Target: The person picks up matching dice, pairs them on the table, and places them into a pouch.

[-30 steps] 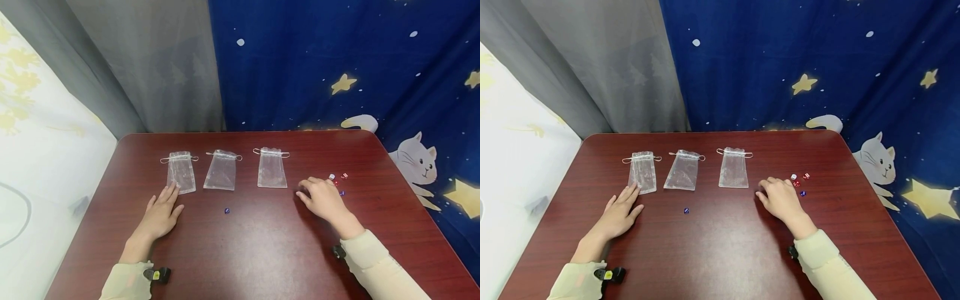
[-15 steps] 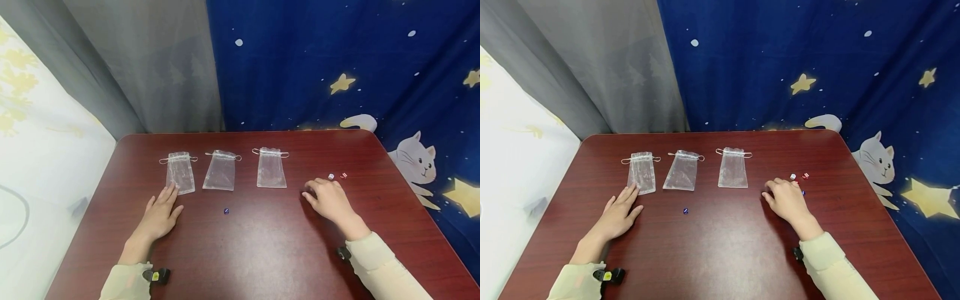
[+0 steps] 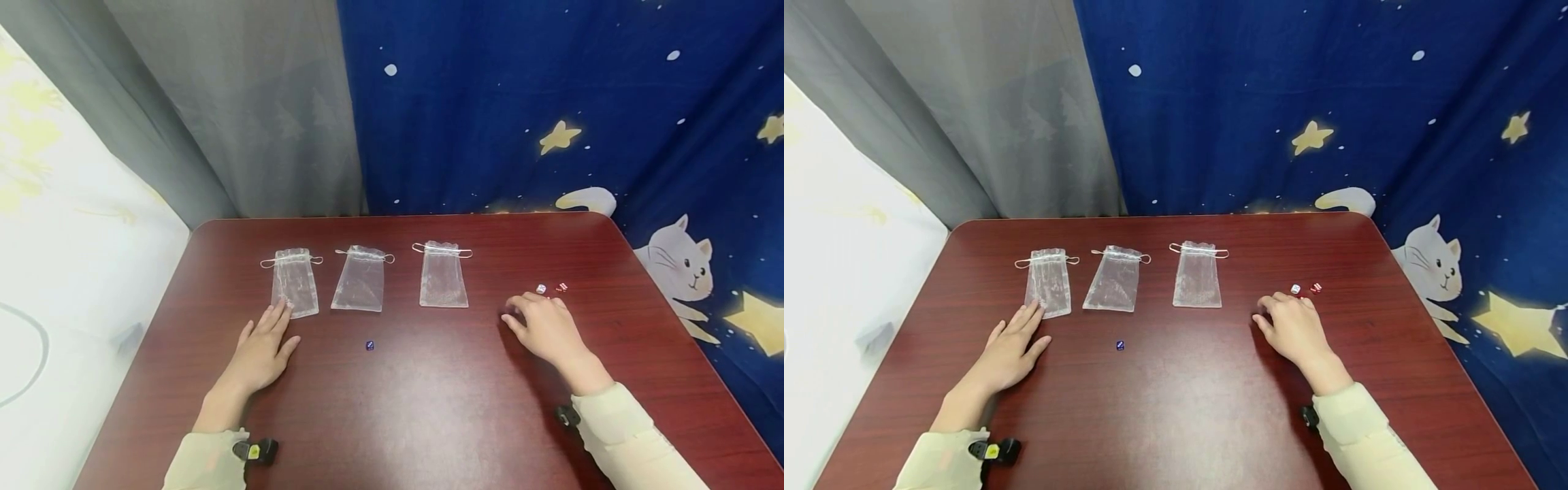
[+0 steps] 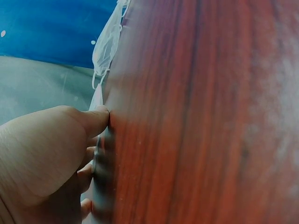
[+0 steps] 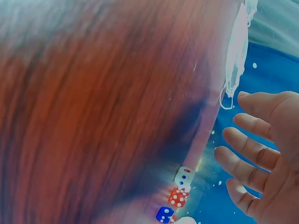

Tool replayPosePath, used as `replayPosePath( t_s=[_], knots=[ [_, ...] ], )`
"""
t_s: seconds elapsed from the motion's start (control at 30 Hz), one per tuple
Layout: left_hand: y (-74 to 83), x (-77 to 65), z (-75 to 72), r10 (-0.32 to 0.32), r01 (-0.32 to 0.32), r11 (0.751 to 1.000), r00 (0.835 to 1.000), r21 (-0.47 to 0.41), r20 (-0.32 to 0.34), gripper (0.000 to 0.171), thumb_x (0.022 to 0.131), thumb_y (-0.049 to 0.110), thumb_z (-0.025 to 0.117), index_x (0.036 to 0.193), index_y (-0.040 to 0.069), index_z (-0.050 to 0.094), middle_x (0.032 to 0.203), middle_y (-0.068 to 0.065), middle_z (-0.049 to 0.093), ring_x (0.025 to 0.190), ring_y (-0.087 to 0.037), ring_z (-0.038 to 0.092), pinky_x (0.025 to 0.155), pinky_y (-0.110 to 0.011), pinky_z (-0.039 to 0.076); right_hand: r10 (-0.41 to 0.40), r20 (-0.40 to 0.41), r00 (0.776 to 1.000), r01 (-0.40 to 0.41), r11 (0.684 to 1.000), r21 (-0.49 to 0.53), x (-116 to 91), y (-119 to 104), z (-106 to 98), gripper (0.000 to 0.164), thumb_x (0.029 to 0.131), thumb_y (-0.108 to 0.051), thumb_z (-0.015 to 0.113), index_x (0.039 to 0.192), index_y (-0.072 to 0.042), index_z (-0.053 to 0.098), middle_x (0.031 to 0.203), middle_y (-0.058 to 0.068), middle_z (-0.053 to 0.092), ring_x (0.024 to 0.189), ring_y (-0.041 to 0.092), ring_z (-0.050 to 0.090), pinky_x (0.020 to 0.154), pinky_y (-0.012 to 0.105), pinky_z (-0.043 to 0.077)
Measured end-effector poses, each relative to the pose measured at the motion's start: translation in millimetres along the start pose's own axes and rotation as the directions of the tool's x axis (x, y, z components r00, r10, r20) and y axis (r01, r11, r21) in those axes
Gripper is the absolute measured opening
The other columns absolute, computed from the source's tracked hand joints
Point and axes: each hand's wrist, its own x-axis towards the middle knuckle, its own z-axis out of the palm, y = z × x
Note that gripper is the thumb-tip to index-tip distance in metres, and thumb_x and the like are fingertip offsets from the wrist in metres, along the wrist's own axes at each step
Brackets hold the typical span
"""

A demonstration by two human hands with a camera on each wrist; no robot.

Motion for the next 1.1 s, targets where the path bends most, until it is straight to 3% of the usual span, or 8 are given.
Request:
replayPosePath(
  t_s=[0.47, 1.1],
  knots=[
    [1.4, -0.3, -1.3, 0.001, -0.001, 1.000, 1.000, 0.003, 0.001, 0.062, 0.105, 0.027, 0.054, 0.154, -0.006, 0.033, 0.162, -0.025, 0.025, 0.149, -0.045, 0.022, 0.114, -0.071, 0.014, 0.034, 0.018, 0.999, -0.034, 0.999, 0.008, -6.0, 9.9, -4.2, 0.019, 0.085, -0.019, 0.080, 0.100, -0.009, 0.074, 0.085, 0.003, 0.069, 0.080, 0.025, 0.068, 0.069, 0.049, 0.045],
    [-1.8, 1.1, 1.6, -0.004, 0.004, 1.000, 1.000, -0.006, 0.005, 0.064, 0.104, 0.026, 0.054, 0.154, -0.007, 0.032, 0.163, -0.025, 0.024, 0.149, -0.046, 0.021, 0.115, -0.071, 0.013, 0.043, -0.015, 0.999, -0.043, 0.999, -0.002, -13.1, 23.8, -12.9, 0.020, 0.085, -0.018, 0.079, 0.100, -0.007, 0.073, 0.086, 0.006, 0.071, 0.079, 0.027, 0.070, 0.070, 0.053, 0.046]
  ],
)
